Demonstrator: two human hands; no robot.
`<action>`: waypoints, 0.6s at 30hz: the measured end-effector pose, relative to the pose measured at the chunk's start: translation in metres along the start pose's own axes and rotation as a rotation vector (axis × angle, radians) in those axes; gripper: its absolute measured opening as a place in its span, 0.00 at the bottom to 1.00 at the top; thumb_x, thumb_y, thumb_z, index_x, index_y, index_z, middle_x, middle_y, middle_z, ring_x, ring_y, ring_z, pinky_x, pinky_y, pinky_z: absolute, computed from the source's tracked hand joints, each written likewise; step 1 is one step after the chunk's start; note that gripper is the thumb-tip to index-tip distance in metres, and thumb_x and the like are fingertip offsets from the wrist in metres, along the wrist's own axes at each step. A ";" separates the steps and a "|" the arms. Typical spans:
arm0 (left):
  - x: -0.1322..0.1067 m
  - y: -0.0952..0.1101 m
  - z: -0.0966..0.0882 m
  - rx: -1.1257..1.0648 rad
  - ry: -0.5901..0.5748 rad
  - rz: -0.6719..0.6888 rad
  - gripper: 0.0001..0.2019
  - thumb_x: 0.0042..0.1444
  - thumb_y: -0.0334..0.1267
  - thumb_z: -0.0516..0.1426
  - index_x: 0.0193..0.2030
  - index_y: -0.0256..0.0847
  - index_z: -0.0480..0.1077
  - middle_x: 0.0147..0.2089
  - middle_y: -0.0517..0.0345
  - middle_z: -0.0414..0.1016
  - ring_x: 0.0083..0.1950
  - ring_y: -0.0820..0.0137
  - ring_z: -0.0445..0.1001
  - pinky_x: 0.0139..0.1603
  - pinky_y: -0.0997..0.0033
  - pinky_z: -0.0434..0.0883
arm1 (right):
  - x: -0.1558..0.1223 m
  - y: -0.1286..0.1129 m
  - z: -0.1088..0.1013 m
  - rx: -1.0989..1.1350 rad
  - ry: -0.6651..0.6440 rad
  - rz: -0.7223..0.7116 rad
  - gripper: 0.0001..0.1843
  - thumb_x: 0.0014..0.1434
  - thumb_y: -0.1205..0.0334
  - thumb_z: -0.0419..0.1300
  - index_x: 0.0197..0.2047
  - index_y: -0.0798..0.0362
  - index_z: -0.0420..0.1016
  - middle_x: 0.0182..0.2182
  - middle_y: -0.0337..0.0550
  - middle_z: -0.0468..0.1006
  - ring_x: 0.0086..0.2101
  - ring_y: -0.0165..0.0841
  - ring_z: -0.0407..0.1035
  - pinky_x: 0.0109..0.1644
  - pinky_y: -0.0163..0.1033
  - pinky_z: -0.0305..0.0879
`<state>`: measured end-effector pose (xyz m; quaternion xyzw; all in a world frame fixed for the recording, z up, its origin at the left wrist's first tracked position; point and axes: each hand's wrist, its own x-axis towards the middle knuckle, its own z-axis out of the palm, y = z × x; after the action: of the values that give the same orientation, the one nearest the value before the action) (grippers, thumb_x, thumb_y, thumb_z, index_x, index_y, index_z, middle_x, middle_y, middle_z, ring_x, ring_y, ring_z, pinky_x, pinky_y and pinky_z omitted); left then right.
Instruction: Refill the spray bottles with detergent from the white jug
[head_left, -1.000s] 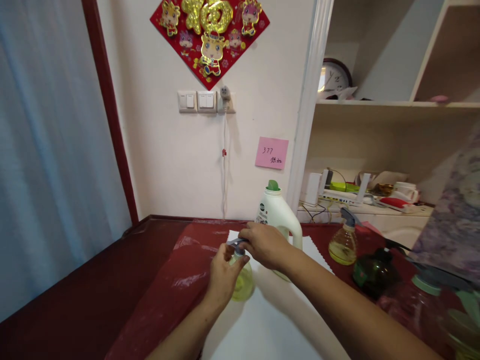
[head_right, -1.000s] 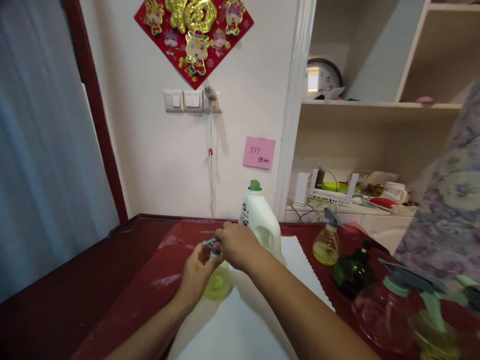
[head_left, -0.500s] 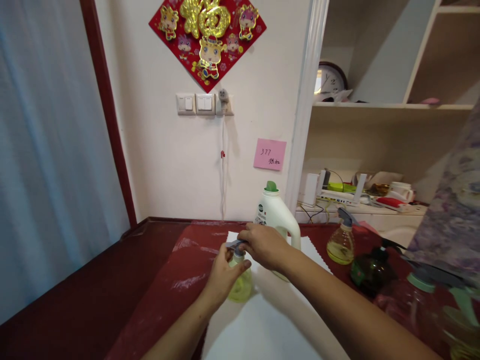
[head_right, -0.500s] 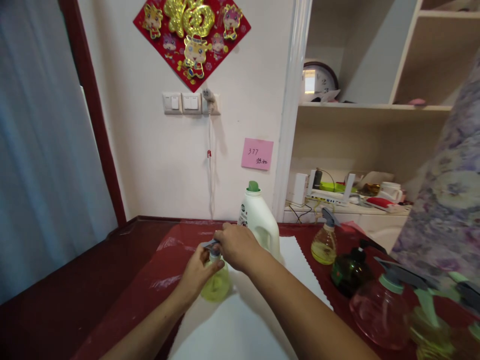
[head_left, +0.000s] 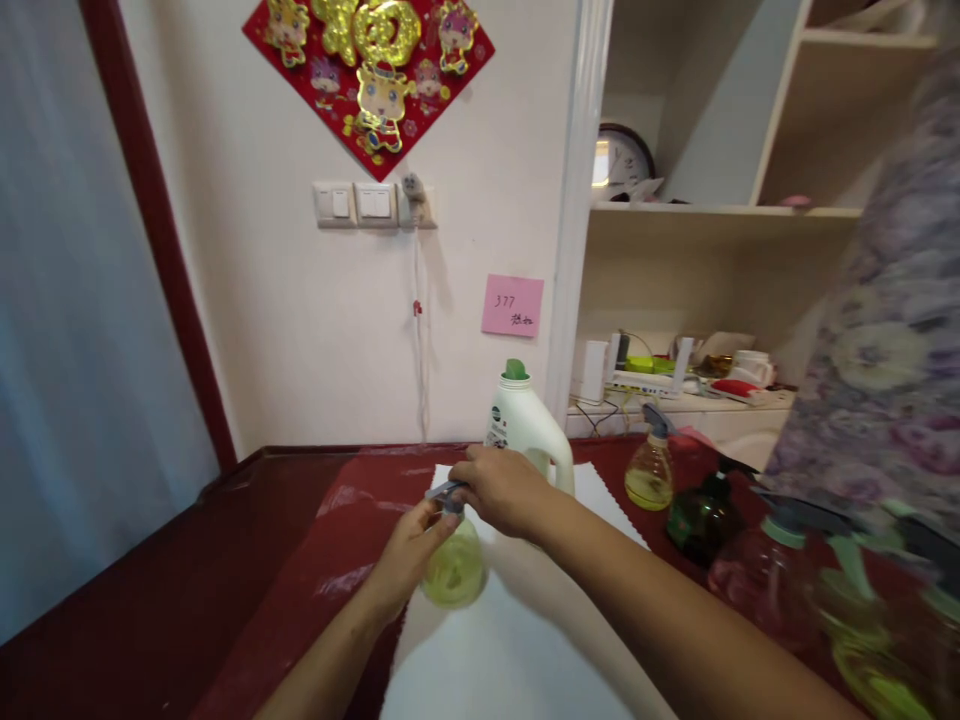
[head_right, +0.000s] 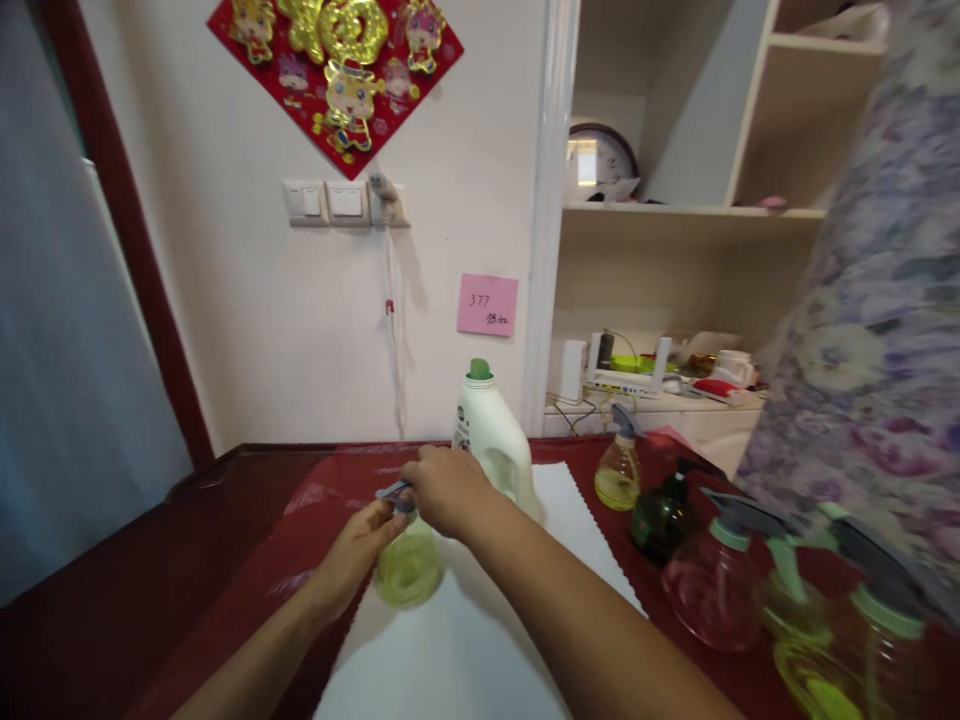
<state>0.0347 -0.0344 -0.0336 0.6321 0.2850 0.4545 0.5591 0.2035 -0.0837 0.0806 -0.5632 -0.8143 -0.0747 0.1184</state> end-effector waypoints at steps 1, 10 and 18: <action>0.002 -0.002 0.001 -0.001 0.018 0.004 0.25 0.53 0.54 0.68 0.50 0.39 0.77 0.51 0.46 0.83 0.55 0.53 0.79 0.56 0.56 0.72 | 0.000 0.000 0.000 -0.002 0.000 -0.001 0.12 0.70 0.53 0.58 0.48 0.46 0.82 0.43 0.45 0.81 0.42 0.39 0.77 0.39 0.39 0.62; 0.012 -0.007 -0.002 0.076 0.145 0.034 0.28 0.46 0.56 0.72 0.48 0.40 0.75 0.48 0.49 0.82 0.54 0.54 0.76 0.56 0.59 0.69 | 0.005 0.000 -0.004 0.002 -0.028 0.023 0.15 0.71 0.49 0.57 0.52 0.43 0.81 0.46 0.43 0.81 0.45 0.39 0.77 0.43 0.41 0.68; 0.006 -0.002 0.000 0.074 0.094 0.011 0.29 0.47 0.61 0.70 0.46 0.40 0.77 0.52 0.48 0.83 0.58 0.50 0.77 0.58 0.58 0.72 | 0.004 0.001 0.000 0.085 0.027 0.039 0.13 0.69 0.51 0.60 0.48 0.45 0.83 0.43 0.44 0.81 0.43 0.42 0.77 0.43 0.44 0.70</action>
<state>0.0378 -0.0290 -0.0336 0.6320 0.3240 0.4759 0.5188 0.2035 -0.0796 0.0818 -0.5725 -0.8039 -0.0453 0.1548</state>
